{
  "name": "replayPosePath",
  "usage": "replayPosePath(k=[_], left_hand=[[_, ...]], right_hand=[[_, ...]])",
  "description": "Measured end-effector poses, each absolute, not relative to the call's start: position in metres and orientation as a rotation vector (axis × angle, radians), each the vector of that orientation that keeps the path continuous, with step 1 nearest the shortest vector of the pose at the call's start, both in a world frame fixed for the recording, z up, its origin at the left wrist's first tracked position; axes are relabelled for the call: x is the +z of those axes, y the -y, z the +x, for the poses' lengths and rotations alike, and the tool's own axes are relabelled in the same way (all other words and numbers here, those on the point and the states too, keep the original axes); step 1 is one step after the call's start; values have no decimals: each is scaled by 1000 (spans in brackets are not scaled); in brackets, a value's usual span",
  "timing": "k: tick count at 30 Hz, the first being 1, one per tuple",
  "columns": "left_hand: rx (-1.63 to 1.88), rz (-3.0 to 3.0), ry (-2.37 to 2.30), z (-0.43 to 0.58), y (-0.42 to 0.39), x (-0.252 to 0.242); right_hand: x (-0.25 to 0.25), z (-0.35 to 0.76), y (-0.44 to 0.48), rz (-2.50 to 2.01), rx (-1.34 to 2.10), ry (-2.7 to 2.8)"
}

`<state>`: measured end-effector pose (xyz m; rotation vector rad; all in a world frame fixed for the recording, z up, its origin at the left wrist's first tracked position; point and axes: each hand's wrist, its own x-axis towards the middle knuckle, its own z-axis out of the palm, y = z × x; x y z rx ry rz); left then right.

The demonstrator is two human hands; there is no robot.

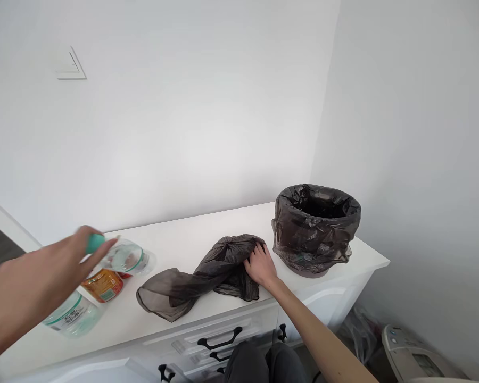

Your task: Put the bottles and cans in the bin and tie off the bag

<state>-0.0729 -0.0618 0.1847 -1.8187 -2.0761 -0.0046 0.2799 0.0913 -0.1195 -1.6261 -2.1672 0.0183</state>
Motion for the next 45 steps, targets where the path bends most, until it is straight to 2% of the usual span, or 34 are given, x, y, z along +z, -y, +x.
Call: replayPosePath(k=[3,10,24,29,32,37,41,45], left_hand=[[215,-1844,2021,-54,27,172],[252,-1867,2046,-80,-8,164],[327,-1656,1942,-85,1,161],[241,-1656,1846,-82,16,156],[105,-1957,1822,-68,26,135],[-114,-2610,1681,-40,50,62],[-216,-2699,1681,-35,64,19],[-265,-2734,1638,-40,66,12]], right_hand=[[-118,280,-90,-1633,20,2156],[-117,280,-89,-1624,13,2141],[-111,280,-80,-1623,7,2157],[-110,280,-66,-1573,48,2144],[-109,280,-49,-1540,90,2128],[-86,288,3,-1378,143,2075],[-39,291,34,-1299,120,1796],[0,277,7,-1159,217,1901]])
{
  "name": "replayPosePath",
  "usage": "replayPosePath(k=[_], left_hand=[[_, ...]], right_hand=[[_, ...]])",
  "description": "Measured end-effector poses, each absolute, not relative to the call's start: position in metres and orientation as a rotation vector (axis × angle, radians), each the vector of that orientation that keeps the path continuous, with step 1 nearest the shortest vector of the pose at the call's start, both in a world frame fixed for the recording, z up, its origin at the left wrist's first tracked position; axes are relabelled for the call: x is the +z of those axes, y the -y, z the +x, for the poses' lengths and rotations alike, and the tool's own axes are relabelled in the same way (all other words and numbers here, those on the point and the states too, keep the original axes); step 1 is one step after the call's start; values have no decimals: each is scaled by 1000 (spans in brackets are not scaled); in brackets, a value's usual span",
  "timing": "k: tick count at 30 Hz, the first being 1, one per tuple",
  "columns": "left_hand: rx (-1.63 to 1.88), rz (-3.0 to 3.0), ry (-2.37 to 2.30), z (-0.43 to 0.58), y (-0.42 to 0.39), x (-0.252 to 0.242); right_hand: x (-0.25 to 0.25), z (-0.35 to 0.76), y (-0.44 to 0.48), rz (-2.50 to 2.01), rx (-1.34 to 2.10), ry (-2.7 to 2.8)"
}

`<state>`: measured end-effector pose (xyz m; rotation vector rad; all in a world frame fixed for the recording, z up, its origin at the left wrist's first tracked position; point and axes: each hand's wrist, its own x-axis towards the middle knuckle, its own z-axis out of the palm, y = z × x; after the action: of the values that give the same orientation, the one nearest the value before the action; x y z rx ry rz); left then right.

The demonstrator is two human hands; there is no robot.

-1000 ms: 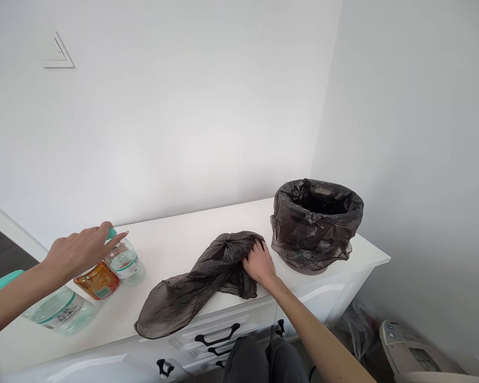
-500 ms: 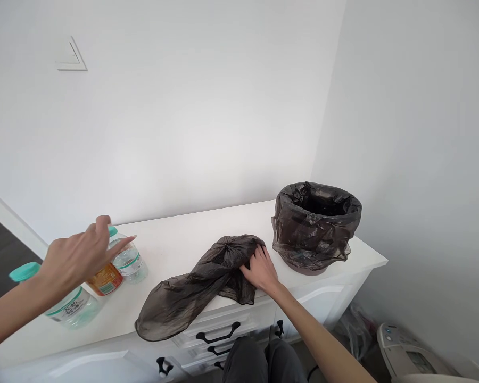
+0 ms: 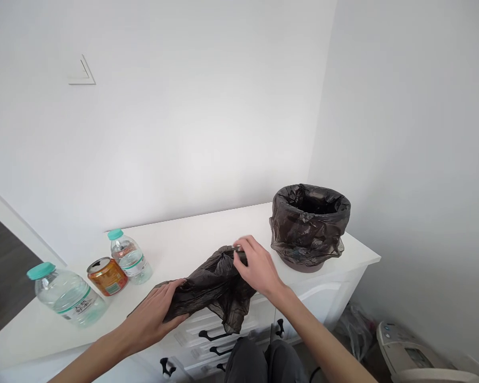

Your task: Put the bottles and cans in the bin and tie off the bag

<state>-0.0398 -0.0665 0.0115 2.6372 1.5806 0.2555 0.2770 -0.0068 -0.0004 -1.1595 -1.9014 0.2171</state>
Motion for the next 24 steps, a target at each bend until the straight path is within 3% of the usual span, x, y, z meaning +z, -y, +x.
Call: replayPosePath(k=[5,10,19,24], left_hand=[[295,2696,-1589,-49,66,12],[516,2822,-1603,-60,76,8],[1052,2268,-1681,-11,69,79],[789,2018,-1526,-20,48,120]], right_hand=[[11,252,-53,-1329,276,2357],[27,249,-55,-1316,262,2338],[142,266,17,-876,513,1958],[180,290,42,-698,719,1650]])
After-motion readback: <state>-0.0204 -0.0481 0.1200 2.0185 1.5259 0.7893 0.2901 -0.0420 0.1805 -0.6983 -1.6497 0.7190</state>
